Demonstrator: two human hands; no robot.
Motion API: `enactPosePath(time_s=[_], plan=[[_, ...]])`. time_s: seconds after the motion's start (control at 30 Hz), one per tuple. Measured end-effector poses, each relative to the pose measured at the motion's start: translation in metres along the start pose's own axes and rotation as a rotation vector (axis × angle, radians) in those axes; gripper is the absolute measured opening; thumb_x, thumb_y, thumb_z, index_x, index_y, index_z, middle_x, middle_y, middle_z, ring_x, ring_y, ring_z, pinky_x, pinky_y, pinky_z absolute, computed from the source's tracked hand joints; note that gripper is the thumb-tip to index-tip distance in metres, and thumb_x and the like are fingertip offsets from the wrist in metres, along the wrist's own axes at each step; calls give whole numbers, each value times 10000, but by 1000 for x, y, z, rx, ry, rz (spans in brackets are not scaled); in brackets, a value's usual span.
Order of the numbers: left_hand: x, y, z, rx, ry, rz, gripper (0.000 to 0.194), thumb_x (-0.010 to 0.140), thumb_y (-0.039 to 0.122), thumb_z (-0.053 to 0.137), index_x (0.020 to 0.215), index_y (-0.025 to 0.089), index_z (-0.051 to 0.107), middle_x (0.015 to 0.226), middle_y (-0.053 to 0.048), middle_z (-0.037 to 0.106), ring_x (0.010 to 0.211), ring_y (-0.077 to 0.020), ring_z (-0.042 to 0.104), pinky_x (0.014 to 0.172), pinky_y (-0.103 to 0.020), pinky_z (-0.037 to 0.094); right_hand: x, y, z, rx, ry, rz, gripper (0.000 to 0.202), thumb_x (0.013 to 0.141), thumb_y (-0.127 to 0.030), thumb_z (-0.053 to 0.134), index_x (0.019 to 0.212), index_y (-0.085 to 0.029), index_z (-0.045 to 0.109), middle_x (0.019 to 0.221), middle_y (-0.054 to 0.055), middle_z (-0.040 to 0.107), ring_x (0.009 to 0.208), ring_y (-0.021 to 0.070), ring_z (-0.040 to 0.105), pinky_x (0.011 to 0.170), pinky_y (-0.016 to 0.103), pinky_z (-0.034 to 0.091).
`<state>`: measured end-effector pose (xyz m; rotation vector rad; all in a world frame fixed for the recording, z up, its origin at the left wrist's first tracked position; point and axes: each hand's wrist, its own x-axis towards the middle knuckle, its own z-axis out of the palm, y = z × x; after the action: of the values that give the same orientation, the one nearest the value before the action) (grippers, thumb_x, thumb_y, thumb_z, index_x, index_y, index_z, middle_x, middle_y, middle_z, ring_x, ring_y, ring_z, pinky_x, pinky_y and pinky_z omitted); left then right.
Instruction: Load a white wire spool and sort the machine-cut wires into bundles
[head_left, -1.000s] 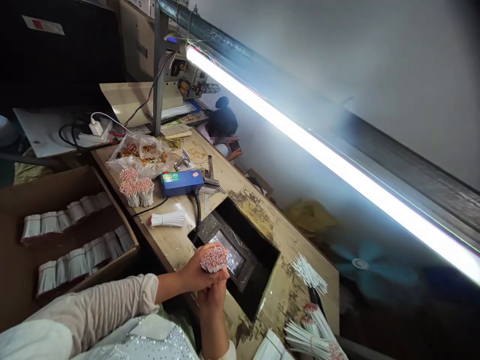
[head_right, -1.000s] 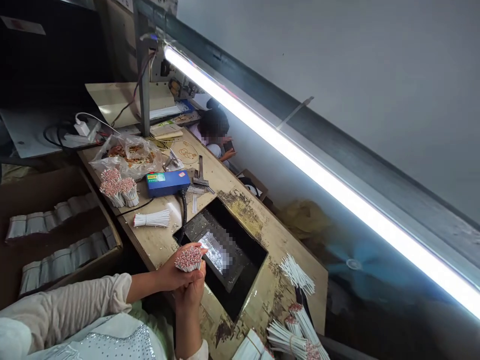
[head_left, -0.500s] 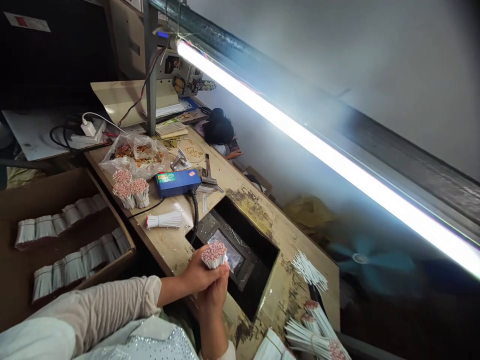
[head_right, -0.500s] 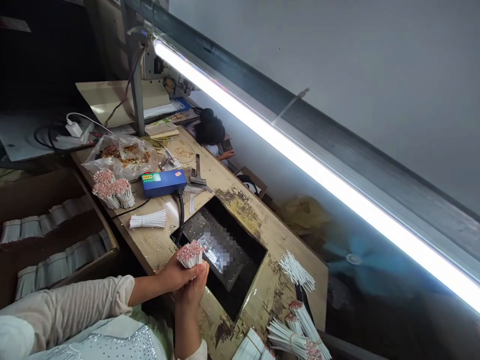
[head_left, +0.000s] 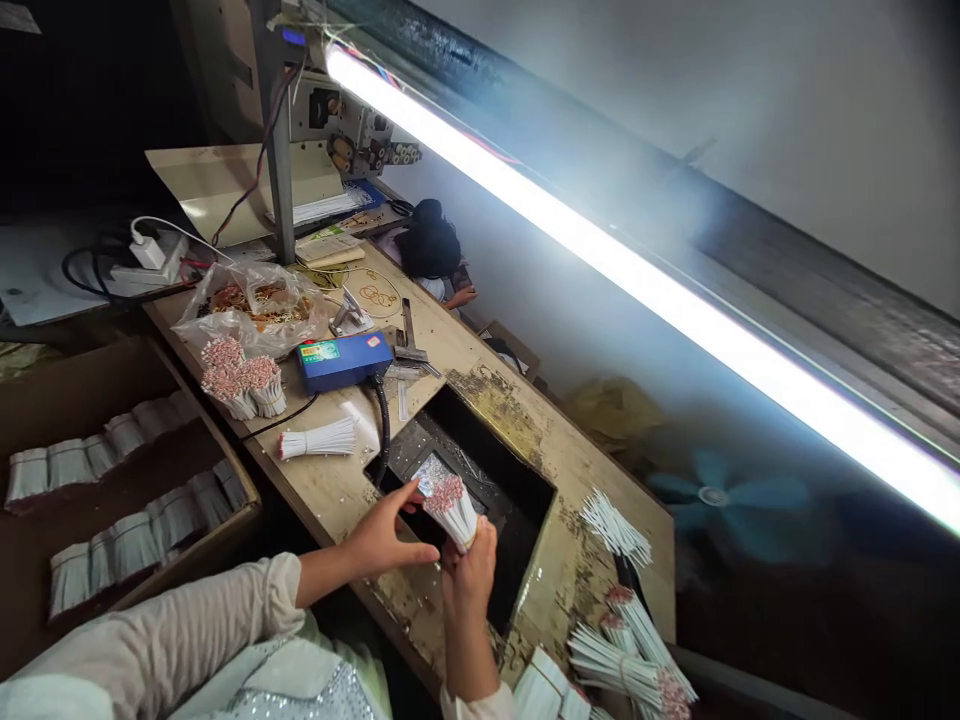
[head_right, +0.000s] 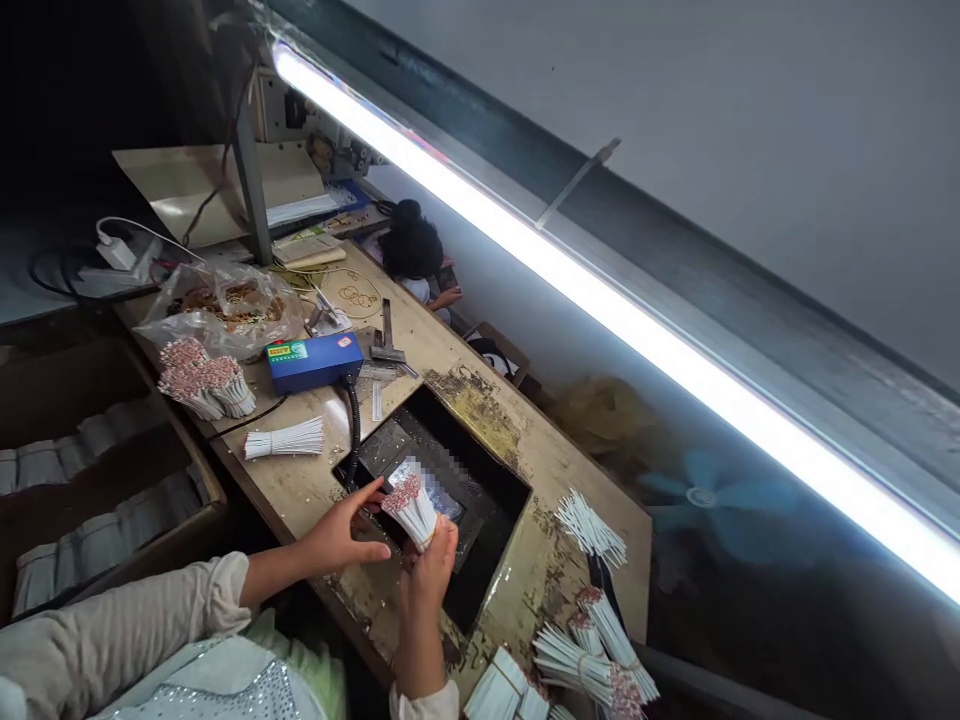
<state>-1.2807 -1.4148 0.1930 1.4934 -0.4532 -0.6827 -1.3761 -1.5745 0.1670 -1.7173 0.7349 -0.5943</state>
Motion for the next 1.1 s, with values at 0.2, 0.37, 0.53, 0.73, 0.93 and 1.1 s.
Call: enactPosePath(time_s=[0.2, 0.37, 0.53, 0.73, 0.93, 1.1], plan=[[-23, -43, -70, 519, 166, 264, 338, 870, 350, 592, 1160, 177, 591, 776, -5, 600, 648, -136, 536, 679, -280, 471, 79, 21, -52, -570, 92, -69, 308, 853, -508, 528, 850, -201, 553, 697, -16, 554, 641, 169, 508, 618, 268, 359], [-27, -65, -86, 694, 151, 395, 243, 911, 293, 537, 1112, 167, 588, 723, -1, 586, 668, -146, 568, 686, -279, 467, 107, 54, -49, -929, -131, -131, 215, 879, -390, 505, 830, -194, 579, 766, 19, 603, 669, 166, 528, 615, 258, 316], [-25, -68, -83, 726, 146, 427, 219, 907, 262, 542, 1099, 165, 583, 723, -7, 589, 673, -150, 574, 682, -279, 465, 113, 78, -39, -1194, -244, -149, 166, 937, -314, 475, 920, -183, 574, 906, 53, 638, 663, 140, 555, 584, 245, 283], [-26, -67, -84, 721, 143, 431, 210, 902, 256, 556, 1092, 168, 579, 732, -6, 587, 676, -149, 572, 687, -283, 465, 119, 82, -38, -1392, -301, -155, 209, 975, -352, 434, 987, -186, 560, 965, 66, 644, 680, 144, 604, 574, 241, 307], [-25, -68, -84, 724, 146, 442, 220, 896, 252, 566, 1100, 168, 570, 727, -2, 577, 671, -149, 567, 681, -285, 463, 124, 82, -37, -1485, -322, -166, 237, 983, -369, 417, 1030, -184, 556, 981, 84, 647, 697, 168, 640, 583, 249, 349], [-25, -69, -84, 729, 157, 457, 222, 891, 251, 577, 1096, 165, 568, 734, -8, 587, 674, -147, 571, 686, -284, 471, 126, 85, -31, -1511, -346, -182, 230, 984, -354, 413, 1034, -178, 554, 994, 96, 650, 720, 177, 655, 598, 252, 374]])
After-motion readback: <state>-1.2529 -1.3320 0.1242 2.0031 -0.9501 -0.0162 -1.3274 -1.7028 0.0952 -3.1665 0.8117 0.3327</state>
